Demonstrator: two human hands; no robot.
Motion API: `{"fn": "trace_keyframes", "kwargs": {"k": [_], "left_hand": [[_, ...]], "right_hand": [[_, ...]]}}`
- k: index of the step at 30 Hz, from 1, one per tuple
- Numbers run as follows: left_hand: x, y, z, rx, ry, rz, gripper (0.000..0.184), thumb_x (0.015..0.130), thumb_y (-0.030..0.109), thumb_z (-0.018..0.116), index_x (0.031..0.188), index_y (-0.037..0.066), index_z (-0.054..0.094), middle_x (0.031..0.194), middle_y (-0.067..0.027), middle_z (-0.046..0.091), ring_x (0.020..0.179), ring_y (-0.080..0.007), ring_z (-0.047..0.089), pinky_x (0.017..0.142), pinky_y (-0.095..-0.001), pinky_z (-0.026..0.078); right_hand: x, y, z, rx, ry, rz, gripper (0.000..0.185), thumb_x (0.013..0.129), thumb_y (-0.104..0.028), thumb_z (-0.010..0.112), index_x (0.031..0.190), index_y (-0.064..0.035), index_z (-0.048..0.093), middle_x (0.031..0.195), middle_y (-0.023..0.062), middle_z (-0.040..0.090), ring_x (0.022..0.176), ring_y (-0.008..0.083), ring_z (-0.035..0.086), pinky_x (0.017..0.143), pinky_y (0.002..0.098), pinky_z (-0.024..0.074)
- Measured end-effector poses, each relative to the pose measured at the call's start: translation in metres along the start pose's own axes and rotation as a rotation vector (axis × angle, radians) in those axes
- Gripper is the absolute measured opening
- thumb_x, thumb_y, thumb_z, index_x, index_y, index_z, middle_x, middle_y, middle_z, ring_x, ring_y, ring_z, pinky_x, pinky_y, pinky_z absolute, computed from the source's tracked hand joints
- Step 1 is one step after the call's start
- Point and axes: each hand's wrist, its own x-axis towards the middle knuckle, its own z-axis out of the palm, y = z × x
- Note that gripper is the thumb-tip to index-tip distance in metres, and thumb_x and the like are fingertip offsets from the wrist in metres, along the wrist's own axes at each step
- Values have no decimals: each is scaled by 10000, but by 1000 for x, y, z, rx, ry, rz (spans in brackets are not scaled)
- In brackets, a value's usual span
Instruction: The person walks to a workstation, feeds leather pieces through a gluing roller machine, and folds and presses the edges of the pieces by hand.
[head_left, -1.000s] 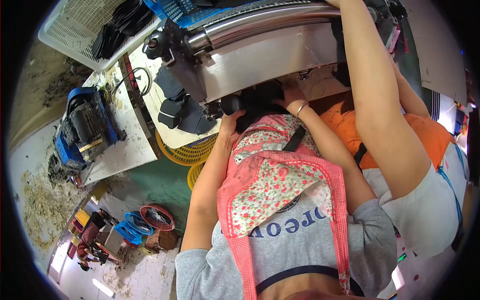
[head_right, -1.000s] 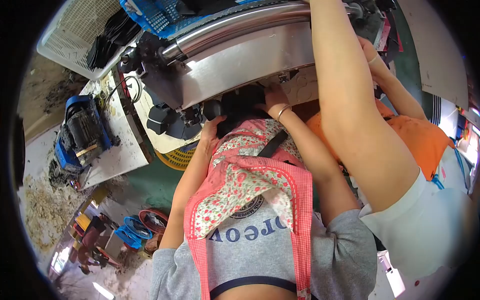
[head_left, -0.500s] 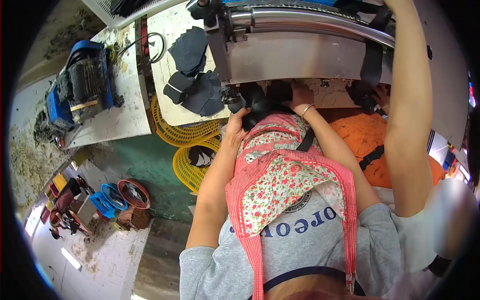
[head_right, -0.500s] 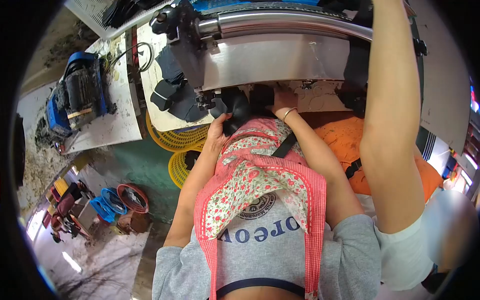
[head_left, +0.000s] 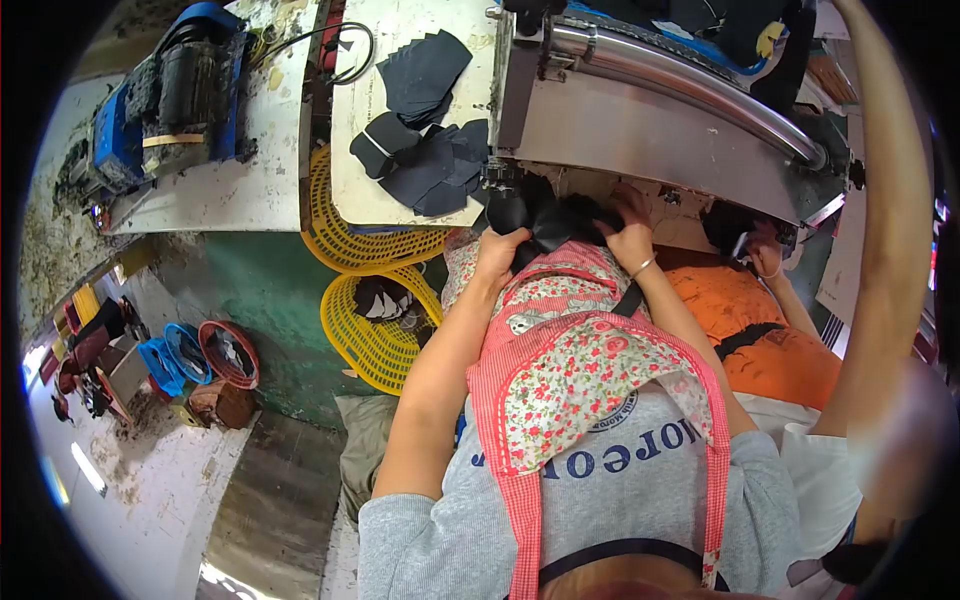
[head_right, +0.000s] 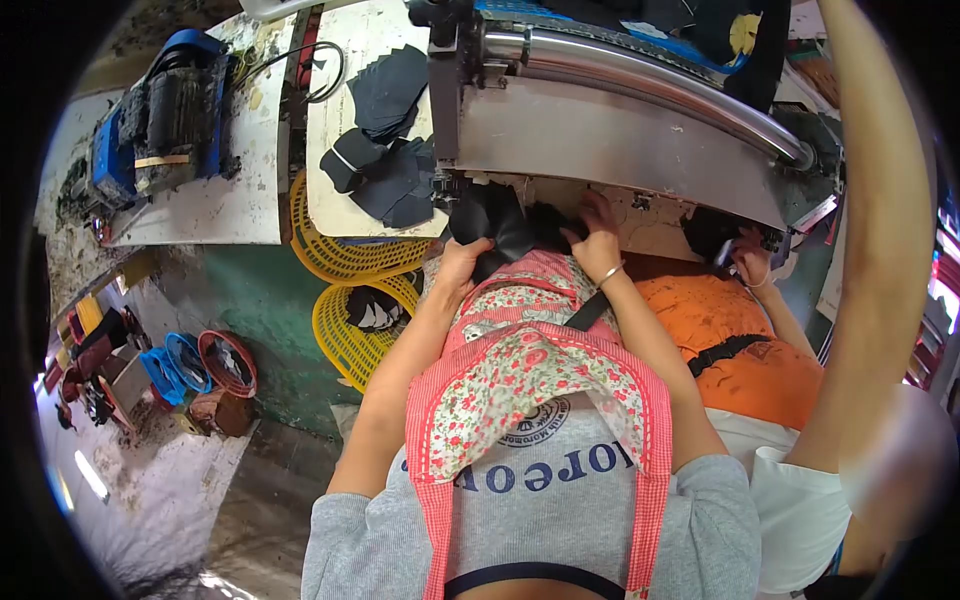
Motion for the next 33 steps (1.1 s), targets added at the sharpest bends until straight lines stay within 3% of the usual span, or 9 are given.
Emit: {"fn": "trace_keyframes", "kwargs": {"k": [5, 10, 17, 21, 25, 26, 29, 30, 33], "left_hand": [[10, 0, 0, 58, 95, -35, 215, 695, -67, 626, 904, -38, 588, 824, -84, 626, 637, -184, 610, 608, -300, 512], [14, 14, 2, 1151, 386, 517, 484, 688, 165, 754, 1023, -64, 490, 876, -283, 602, 832, -425, 594, 737, -436, 478], [-4, 38, 0, 1519, 381, 535, 588, 714, 221, 745, 1090, -62, 391, 826, -283, 592, 794, -437, 589, 694, -464, 471], [-15, 52, -7, 1310, 383, 542, 380, 736, 147, 721, 994, -31, 507, 731, -185, 604, 668, -345, 596, 614, -379, 465], [4, 55, -22, 1270, 23, 627, 382, 767, 154, 719, 1041, -49, 547, 730, -115, 607, 663, -140, 570, 612, -278, 462], [35, 50, -36, 1436, -68, 361, 596, 734, 201, 744, 1213, -25, 473, 868, -159, 624, 792, -220, 607, 711, -312, 479], [44, 43, -11, 2029, 110, 1025, 801, 673, 249, 769, 1300, -31, 355, 949, -194, 605, 884, -320, 599, 766, -383, 475], [43, 45, -6, 2055, 138, 961, 938, 627, 280, 775, 1356, -6, 258, 1026, -206, 582, 933, -393, 565, 788, -434, 462], [1, 77, 33, 2004, -49, 823, 805, 665, 220, 751, 1324, 9, 340, 1066, -193, 569, 930, -357, 562, 819, -395, 451]], "right_hand": [[-3, 9, -4, -154, -17, 201, 340, 640, -98, 747, 924, 8, 593, 1072, 202, 559, 960, 375, 557, 813, 384, 466], [5, -6, -18, 9, -9, 222, 385, 685, -130, 728, 1014, 1, 577, 887, 220, 628, 840, 385, 608, 735, 400, 489], [8, -20, -40, 74, 55, 279, 395, 726, -186, 718, 1010, 45, 571, 870, 236, 633, 834, 357, 631, 725, 381, 496], [2, -27, -61, 154, -50, 433, 348, 721, -166, 708, 970, 49, 593, 851, 222, 640, 800, 368, 626, 720, 392, 490], [-15, -25, -73, 270, -7, 363, 364, 724, -169, 708, 990, 55, 599, 851, 208, 646, 787, 309, 640, 726, 356, 490], [-18, -28, -80, 291, -2, 336, 373, 724, -168, 711, 1002, 54, 599, 861, 201, 649, 791, 282, 646, 730, 343, 490], [-5, -77, -127, 551, -164, 453, 392, 729, -118, 713, 1055, 57, 582, 926, 151, 658, 836, 184, 632, 761, 300, 486], [-1, -91, -139, 758, -138, 445, 403, 726, -61, 719, 1083, 56, 570, 985, 109, 646, 882, 135, 598, 794, 277, 480], [8, -116, -165, 888, -118, 438, 391, 733, -21, 717, 1088, 46, 568, 962, 50, 642, 861, 97, 580, 796, 253, 474]]}}
